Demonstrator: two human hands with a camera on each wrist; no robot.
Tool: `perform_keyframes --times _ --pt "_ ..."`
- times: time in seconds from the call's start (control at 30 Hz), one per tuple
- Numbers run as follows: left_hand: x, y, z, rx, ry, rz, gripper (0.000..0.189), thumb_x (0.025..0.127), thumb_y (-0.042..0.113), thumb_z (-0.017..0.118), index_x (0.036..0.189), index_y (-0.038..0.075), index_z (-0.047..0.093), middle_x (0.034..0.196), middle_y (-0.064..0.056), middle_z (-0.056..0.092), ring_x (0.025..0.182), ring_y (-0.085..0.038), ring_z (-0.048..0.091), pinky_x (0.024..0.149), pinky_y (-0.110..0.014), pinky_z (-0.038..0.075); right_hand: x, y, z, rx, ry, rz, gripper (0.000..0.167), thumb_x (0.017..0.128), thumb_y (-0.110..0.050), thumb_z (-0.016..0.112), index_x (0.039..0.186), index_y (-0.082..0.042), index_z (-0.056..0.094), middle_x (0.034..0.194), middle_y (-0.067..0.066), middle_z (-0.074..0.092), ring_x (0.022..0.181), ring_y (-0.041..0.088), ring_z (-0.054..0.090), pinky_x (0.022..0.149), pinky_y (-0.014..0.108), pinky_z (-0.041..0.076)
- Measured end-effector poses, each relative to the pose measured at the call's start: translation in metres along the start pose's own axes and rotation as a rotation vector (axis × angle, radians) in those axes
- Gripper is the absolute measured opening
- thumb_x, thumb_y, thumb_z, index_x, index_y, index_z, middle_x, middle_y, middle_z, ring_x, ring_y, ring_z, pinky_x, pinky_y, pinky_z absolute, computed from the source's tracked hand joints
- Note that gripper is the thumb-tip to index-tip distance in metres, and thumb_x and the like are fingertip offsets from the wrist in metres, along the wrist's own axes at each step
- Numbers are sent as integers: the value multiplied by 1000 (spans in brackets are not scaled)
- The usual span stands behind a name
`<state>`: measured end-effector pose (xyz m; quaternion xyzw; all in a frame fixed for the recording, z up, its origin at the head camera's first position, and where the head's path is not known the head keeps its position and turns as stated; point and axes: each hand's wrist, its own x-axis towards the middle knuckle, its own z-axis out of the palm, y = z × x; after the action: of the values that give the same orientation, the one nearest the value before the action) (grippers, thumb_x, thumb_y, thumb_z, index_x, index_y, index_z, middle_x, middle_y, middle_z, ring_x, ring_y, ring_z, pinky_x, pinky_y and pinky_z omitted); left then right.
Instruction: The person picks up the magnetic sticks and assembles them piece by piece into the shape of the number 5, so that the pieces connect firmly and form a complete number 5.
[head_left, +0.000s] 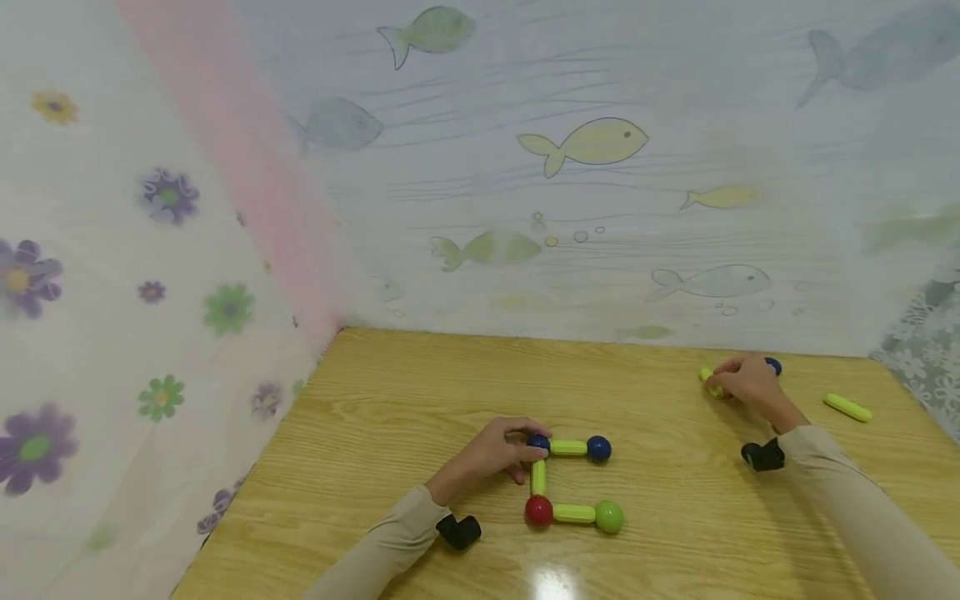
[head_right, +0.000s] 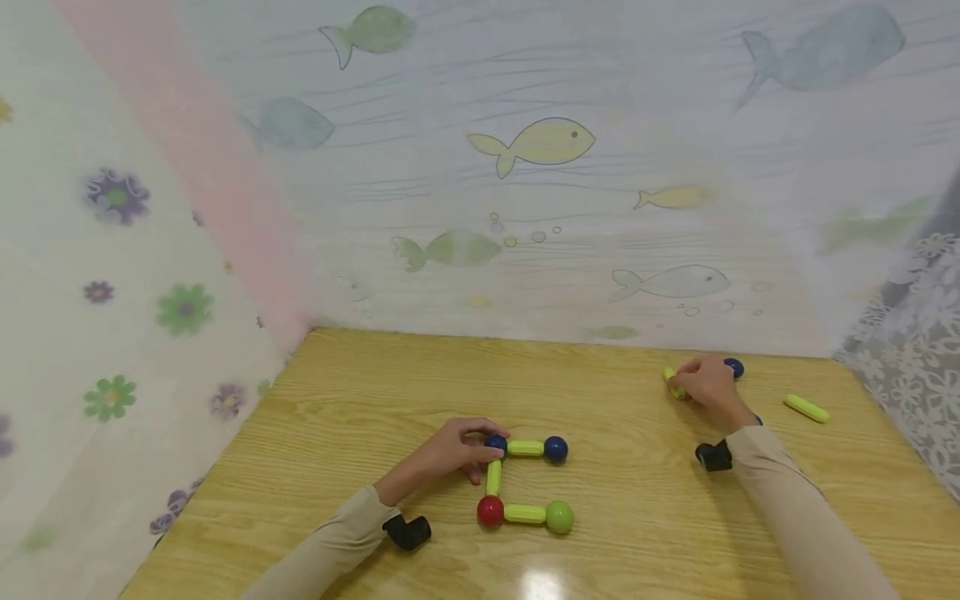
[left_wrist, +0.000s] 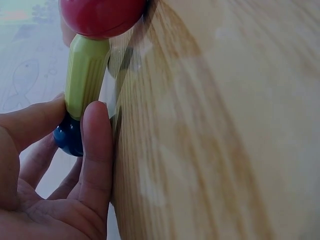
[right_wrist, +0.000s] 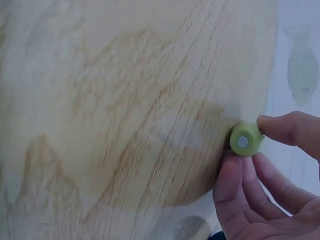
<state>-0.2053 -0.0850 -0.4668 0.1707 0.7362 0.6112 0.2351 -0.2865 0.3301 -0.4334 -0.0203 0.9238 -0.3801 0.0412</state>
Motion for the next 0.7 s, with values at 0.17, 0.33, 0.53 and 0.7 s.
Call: perform_keyframes --times 0.17,0.33,0.53,0.7 --pt "1 -2 -1 0 -5 1 30 89 19 69 118 13 65 100 -6 63 57 -17 60 54 -34 56 -8 -4 -3 31 -46 -1 34 89 -13 62 104 18 60 68 7 64 60 24 62 57 35 55" --pt "1 -2 -1 3 -2 -1 30 89 19 69 118 13 65 102 -5 63 57 -17 60 54 -33 56 -21 -9 -7 94 -103 -1 37 91 -12 60 110 19 56 74 11 63 66 26 63 61 36 56" --pt "2 -2 -1 2 1 -7 31 88 21 69 119 14 65 101 -6 63 55 -18 59 54 -34 55 -37 -12 -5 170 -156 9 45 92 -15 62 117 20 50 83 12 63 72 26 64 65 37 56" --pt "2 -3 -1 -3 -3 -3 33 88 21 69 120 13 65 101 -7 63 54 -18 58 54 -34 55 -55 -20 2 224 -205 8 45 91 -15 63 118 18 50 90 11 64 76 24 63 68 37 56"
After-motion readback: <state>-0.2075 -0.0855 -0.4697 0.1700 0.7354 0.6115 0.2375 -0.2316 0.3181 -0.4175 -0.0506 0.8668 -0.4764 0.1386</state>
